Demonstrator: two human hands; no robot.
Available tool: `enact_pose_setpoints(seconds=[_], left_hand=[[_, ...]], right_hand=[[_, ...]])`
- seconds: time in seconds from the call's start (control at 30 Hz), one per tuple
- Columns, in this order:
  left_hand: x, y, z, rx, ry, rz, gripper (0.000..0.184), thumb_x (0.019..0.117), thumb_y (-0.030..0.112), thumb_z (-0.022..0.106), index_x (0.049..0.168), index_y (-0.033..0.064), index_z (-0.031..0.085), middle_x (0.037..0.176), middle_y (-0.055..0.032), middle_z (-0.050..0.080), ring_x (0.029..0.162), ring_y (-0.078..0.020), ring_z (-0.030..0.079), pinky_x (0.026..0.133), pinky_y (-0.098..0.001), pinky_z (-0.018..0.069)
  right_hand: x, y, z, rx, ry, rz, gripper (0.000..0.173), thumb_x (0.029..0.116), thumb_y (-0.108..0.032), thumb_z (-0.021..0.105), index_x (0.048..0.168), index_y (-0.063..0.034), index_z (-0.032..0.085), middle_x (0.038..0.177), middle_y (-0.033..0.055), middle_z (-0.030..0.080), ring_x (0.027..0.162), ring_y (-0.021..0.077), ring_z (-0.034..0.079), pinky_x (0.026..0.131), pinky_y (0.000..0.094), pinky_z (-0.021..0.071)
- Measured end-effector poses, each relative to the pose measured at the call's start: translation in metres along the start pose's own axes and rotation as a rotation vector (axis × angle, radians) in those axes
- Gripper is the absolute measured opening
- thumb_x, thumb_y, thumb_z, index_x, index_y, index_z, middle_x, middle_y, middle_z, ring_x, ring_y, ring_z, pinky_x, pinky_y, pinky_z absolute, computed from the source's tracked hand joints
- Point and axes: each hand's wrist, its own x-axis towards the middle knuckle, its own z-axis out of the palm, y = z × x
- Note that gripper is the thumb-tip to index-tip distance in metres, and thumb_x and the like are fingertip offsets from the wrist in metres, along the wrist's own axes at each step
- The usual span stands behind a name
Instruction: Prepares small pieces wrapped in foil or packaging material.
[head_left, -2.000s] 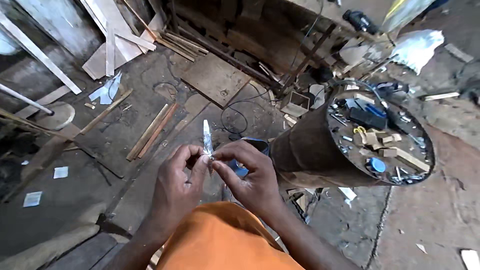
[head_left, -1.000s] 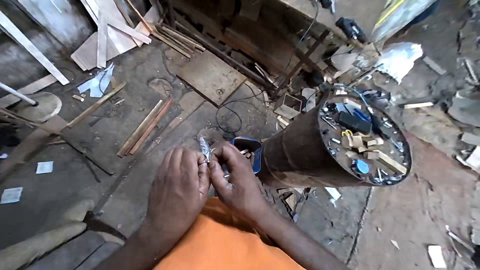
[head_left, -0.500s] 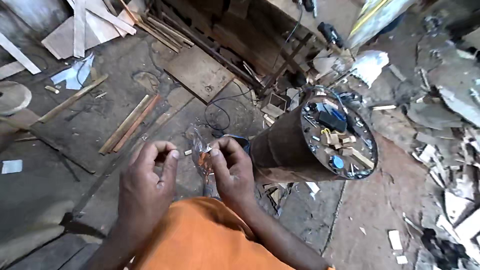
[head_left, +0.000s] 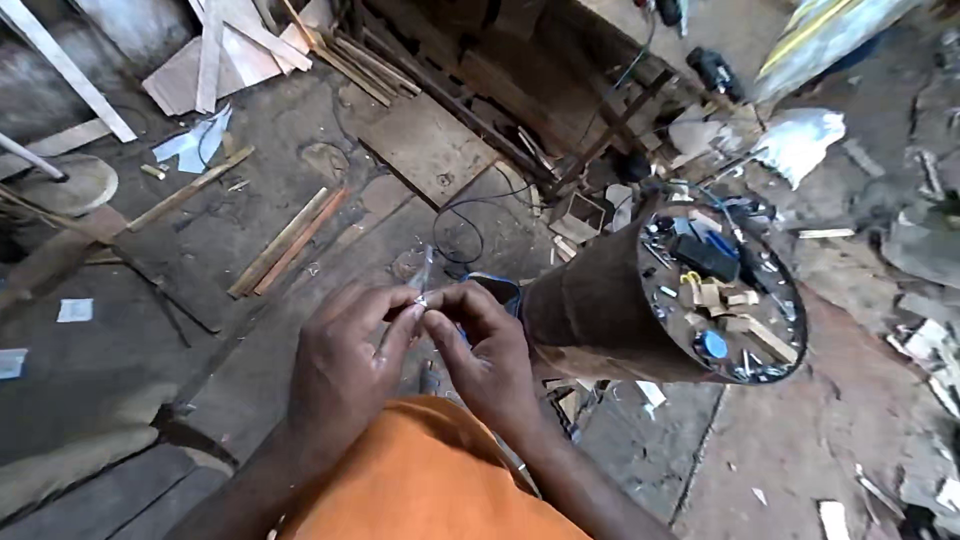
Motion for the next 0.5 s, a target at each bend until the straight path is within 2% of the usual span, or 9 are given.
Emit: enact_pose_setpoints(seconds=[0.07,0.13,0.3,0.37,0.5], left_hand=[[0.001,-0.003,-0.001,0.049,-0.009,0.027,0.018,0.0987,0.026,0.067,0.109,0.0134,0.076,0.105,0.0021,0.072,0.096,-0.0066,0.069,0.086,-0.0286,0.0594],[0.002,-0.005,-0.002,0.066,-0.037,0.053,0.019,0.0997,0.025,0.065,0.109,0.0134,0.076,0.105,0.0022,0.073,0.097,-0.0072,0.069,0.087,-0.0289,0.059],[0.005,-0.008,-0.008,0.031,-0.138,0.058,0.018,0.1004,0.027,0.061,0.106,0.0166,0.075,0.101,0.006,0.071,0.093,-0.0039,0.067,0.083,-0.0261,0.0589],[0.002,-0.007,-0.005,0.017,-0.154,0.043,0.018,0.1007,0.027,0.058,0.106,0.0156,0.072,0.1,0.005,0.068,0.093,-0.0059,0.066,0.082,-0.0288,0.0586],[-0.005,-0.002,0.003,0.054,-0.038,0.064,0.016,0.0973,0.021,0.057,0.101,0.0101,0.068,0.096,-0.0003,0.066,0.092,-0.0122,0.064,0.082,-0.0327,0.0571]], right_hand=[[0.004,0.008,0.0,-0.015,0.016,-0.054,0.015,0.0954,-0.011,0.069,0.107,-0.0016,0.07,0.103,0.0069,0.069,0.092,0.0147,0.069,0.084,0.0331,0.0624],[0.008,0.014,-0.001,-0.011,0.011,-0.076,0.013,0.0934,-0.01,0.072,0.103,-0.0009,0.071,0.099,0.007,0.07,0.091,0.0143,0.069,0.084,0.0326,0.0621],[0.011,0.013,-0.008,-0.019,-0.075,-0.131,0.009,0.095,-0.007,0.065,0.093,-0.0004,0.071,0.091,0.0066,0.067,0.089,0.0144,0.067,0.081,0.0319,0.0592],[0.01,0.011,-0.007,-0.021,-0.074,-0.15,0.009,0.0931,-0.006,0.064,0.089,-0.0009,0.07,0.089,0.0064,0.066,0.088,0.0149,0.065,0.078,0.0318,0.0577],[0.009,0.003,0.004,-0.153,-0.002,-0.2,0.008,0.0895,-0.009,0.061,0.085,-0.0068,0.068,0.085,0.0021,0.063,0.086,0.0138,0.061,0.075,0.0305,0.0539]])
